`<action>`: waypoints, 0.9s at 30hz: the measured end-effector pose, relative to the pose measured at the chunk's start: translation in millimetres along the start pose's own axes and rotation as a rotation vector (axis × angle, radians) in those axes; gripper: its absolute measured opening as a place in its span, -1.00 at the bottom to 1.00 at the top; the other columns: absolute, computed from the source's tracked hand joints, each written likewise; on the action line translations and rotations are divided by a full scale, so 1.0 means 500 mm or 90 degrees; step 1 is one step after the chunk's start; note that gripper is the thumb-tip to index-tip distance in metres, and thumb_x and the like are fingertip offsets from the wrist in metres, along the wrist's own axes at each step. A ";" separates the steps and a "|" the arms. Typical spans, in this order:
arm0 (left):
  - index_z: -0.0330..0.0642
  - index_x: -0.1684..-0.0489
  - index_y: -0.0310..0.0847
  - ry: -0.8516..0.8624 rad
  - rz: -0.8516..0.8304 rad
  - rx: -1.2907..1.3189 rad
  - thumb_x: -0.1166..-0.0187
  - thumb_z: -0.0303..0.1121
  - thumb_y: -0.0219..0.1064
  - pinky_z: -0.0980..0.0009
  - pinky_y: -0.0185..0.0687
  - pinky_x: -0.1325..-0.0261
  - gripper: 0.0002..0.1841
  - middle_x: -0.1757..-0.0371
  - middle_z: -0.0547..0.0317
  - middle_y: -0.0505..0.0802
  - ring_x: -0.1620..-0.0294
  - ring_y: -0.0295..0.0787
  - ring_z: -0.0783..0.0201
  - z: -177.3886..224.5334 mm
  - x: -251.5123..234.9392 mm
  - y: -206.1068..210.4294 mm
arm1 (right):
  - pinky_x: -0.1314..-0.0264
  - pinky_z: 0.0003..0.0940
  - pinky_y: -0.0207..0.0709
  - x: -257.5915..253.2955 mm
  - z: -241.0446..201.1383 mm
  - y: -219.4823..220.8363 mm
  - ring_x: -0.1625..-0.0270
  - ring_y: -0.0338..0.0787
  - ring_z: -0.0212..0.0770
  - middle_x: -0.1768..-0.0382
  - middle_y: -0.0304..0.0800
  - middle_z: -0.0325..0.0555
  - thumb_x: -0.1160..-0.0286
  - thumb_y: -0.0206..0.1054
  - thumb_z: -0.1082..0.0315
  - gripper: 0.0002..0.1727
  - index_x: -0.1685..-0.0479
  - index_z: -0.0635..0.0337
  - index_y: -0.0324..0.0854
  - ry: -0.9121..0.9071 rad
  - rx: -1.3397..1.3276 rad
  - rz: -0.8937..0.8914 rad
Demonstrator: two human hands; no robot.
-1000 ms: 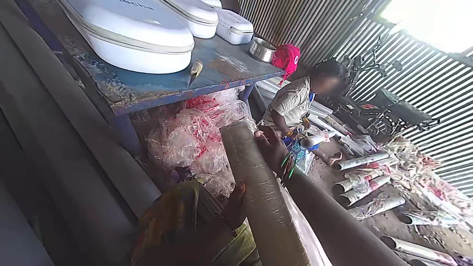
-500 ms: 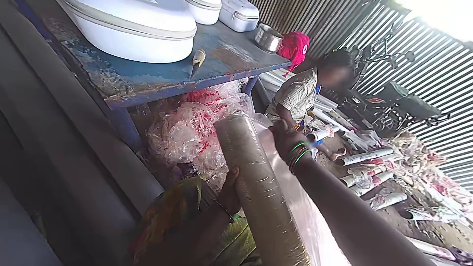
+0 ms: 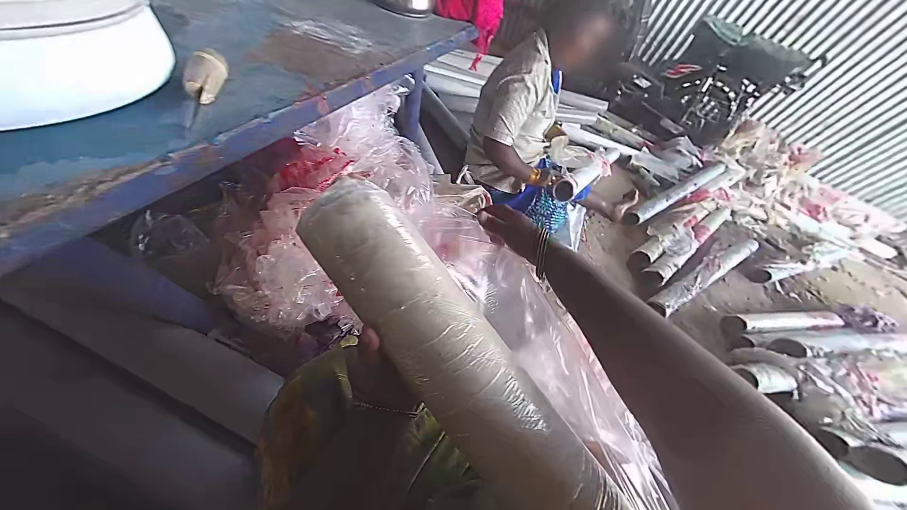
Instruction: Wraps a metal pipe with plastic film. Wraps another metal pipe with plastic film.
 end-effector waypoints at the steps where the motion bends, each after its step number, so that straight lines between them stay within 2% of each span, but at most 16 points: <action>1: 0.11 0.15 0.66 0.035 -0.034 -0.014 -0.25 0.32 0.49 0.53 0.81 0.04 -0.49 0.27 0.48 0.90 0.14 0.86 0.60 -0.005 -0.002 -0.011 | -0.06 -0.36 0.55 0.003 0.002 -0.029 0.10 0.64 -0.33 0.03 0.70 0.01 -0.88 -0.06 0.15 -0.51 -0.39 0.42 0.51 0.003 -0.071 -0.011; 3: 0.08 -0.07 0.66 0.119 -0.102 -0.073 -0.49 0.31 0.31 0.52 0.77 -0.07 -0.47 0.11 0.48 0.88 0.00 0.81 0.60 -0.018 -0.006 -0.059 | -0.10 -0.33 0.62 0.020 0.014 -0.109 0.02 0.77 -0.30 -0.03 0.79 0.00 -0.92 -0.24 0.01 -0.39 -0.48 0.31 0.47 0.051 -0.158 0.021; 5: 0.11 0.10 0.66 0.100 -0.035 -0.051 -0.29 0.29 0.47 0.55 0.78 -0.04 -0.50 0.21 0.51 0.89 0.07 0.83 0.62 -0.001 -0.005 -0.041 | -0.37 -0.19 0.56 0.068 0.027 -0.212 -0.31 0.75 -0.14 -0.31 0.74 0.13 -0.93 -0.22 -0.01 -0.38 -0.61 0.29 0.37 0.096 -0.102 0.136; 7: 0.12 0.20 0.73 0.086 -0.041 0.024 -0.29 0.18 0.54 0.52 0.79 -0.05 -0.61 0.22 0.46 0.93 0.06 0.86 0.58 0.012 -0.005 -0.017 | -0.46 -0.17 0.49 0.139 0.057 -0.285 -0.40 0.69 -0.09 -0.38 0.68 0.20 -0.91 -0.14 0.03 -0.41 -0.58 0.33 0.39 0.110 -0.011 0.239; 9: 0.05 0.19 0.72 0.082 0.030 0.007 -0.63 0.05 0.29 0.55 0.74 -0.11 -0.70 0.24 0.44 0.90 0.08 0.83 0.61 0.023 -0.002 -0.016 | -0.42 -0.18 0.48 0.232 0.080 -0.293 -0.37 0.69 -0.14 -0.35 0.70 0.15 -0.91 -0.19 0.00 -0.39 -0.55 0.31 0.42 0.148 0.010 0.264; 10: 0.02 0.19 0.49 0.063 0.106 -0.081 -0.84 -0.06 -0.03 0.64 0.66 -0.11 -0.70 0.31 0.53 0.78 0.14 0.74 0.72 0.034 -0.004 -0.019 | -0.42 -0.19 0.50 0.285 0.088 -0.277 -0.35 0.71 -0.15 -0.34 0.70 0.16 -0.92 -0.23 0.01 -0.39 -0.54 0.32 0.42 0.166 0.018 0.248; 11: 0.07 0.19 0.51 0.082 0.130 -0.130 -0.89 -0.08 -0.16 0.71 0.69 -0.09 -0.65 0.33 0.65 0.83 0.16 0.76 0.81 0.021 -0.019 -0.061 | -0.40 -0.18 0.51 0.342 0.099 -0.250 -0.32 0.72 -0.14 -0.31 0.73 0.16 -0.91 -0.24 0.02 -0.38 -0.53 0.33 0.43 0.180 0.022 0.221; 13: -0.03 0.01 0.58 0.132 0.036 -0.082 -0.92 -0.11 -0.33 0.61 0.73 -0.13 -0.52 0.16 0.51 0.89 0.04 0.81 0.69 -0.020 -0.046 -0.135 | -0.43 -0.11 0.53 0.455 0.112 -0.178 -0.33 0.75 -0.09 -0.28 0.76 0.17 -0.86 -0.20 -0.05 -0.32 -0.50 0.38 0.45 0.183 0.027 0.141; 15: -0.26 -0.30 0.53 0.082 -0.083 0.040 -0.85 0.07 -0.22 0.19 0.66 -0.31 -0.41 -0.11 0.06 0.80 -0.21 0.77 0.27 -0.052 -0.051 -0.137 | -0.42 -0.09 0.58 0.557 0.125 -0.090 -0.31 0.78 -0.12 -0.22 0.82 0.08 -0.71 -0.14 -0.33 -0.13 -0.46 0.35 0.54 0.171 0.009 0.089; 17: -0.10 -0.38 0.51 0.053 -0.132 0.023 -0.80 0.18 -0.15 0.22 0.59 -0.43 -0.41 -0.21 0.16 0.77 -0.33 0.69 0.30 -0.055 -0.052 -0.118 | -0.46 -0.10 0.54 0.632 0.114 -0.015 -0.40 0.72 -0.10 -0.32 0.77 0.11 -0.55 -0.21 -0.54 0.08 -0.59 0.33 0.45 0.180 -0.025 0.015; 18: 0.03 -0.22 0.66 0.050 -0.135 0.041 -0.70 0.21 0.05 0.30 0.66 -0.37 -0.48 -0.13 0.28 0.87 -0.26 0.77 0.39 -0.052 -0.054 -0.108 | -0.47 -0.10 0.55 0.657 0.102 0.014 -0.41 0.73 -0.09 -0.34 0.76 0.13 -0.50 -0.25 -0.60 0.15 -0.62 0.33 0.42 0.177 -0.021 0.001; 21: 0.16 -0.25 0.69 0.066 -0.293 0.038 -0.61 0.18 0.24 0.43 0.59 -0.44 -0.56 -0.19 0.45 0.86 -0.32 0.72 0.52 -0.049 -0.052 -0.078 | -0.60 0.21 0.34 0.679 0.051 0.048 -0.56 0.57 0.25 -0.48 0.56 0.40 -0.68 -0.08 -0.34 -0.05 -0.69 0.40 0.30 0.250 0.037 -0.086; 22: 0.12 -0.26 0.67 0.085 -0.280 0.020 -0.67 0.17 0.17 0.43 0.58 -0.44 -0.55 -0.18 0.43 0.85 -0.32 0.71 0.51 -0.051 -0.044 -0.062 | -0.58 0.26 0.32 0.675 0.043 0.049 -0.52 0.58 0.32 -0.42 0.58 0.45 -0.76 0.04 -0.15 -0.20 -0.65 0.44 0.32 0.279 0.036 -0.101; 24: 0.01 -0.32 0.53 0.105 -0.158 -0.075 -0.87 0.09 -0.27 0.43 0.61 -0.41 -0.48 -0.16 0.37 0.81 -0.29 0.71 0.49 -0.050 -0.012 -0.010 | -0.09 0.16 0.55 0.676 0.048 0.055 0.03 0.79 0.19 0.13 0.79 0.30 -0.70 0.15 0.01 -0.41 -0.37 0.42 0.54 0.227 0.053 0.010; 25: 0.04 -0.35 0.41 0.055 -0.075 -0.144 -0.87 0.05 -0.53 0.47 0.61 -0.37 -0.42 -0.16 0.41 0.78 -0.28 0.69 0.53 -0.045 0.006 0.026 | 0.15 0.02 0.57 0.678 0.057 0.060 0.28 0.76 0.04 0.36 0.77 0.16 -0.69 0.17 0.06 -0.48 -0.24 0.40 0.62 0.180 0.063 0.087; 27: 0.10 -0.60 0.24 -0.083 0.024 -0.238 -0.83 0.11 -0.67 0.38 0.58 -0.44 -0.33 -0.34 0.36 0.71 -0.38 0.63 0.49 -0.049 0.025 0.039 | 0.26 -0.15 0.52 0.679 0.065 0.057 0.43 0.65 -0.13 0.48 0.71 0.04 -0.73 0.16 0.13 -0.55 -0.15 0.40 0.68 0.155 0.055 0.166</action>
Point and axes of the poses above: each hand's wrist, its own x-axis away from the middle knuckle, its own y-axis out of the palm, z = x × y, the point moved 4 cm from there along -x, towards the middle knuckle
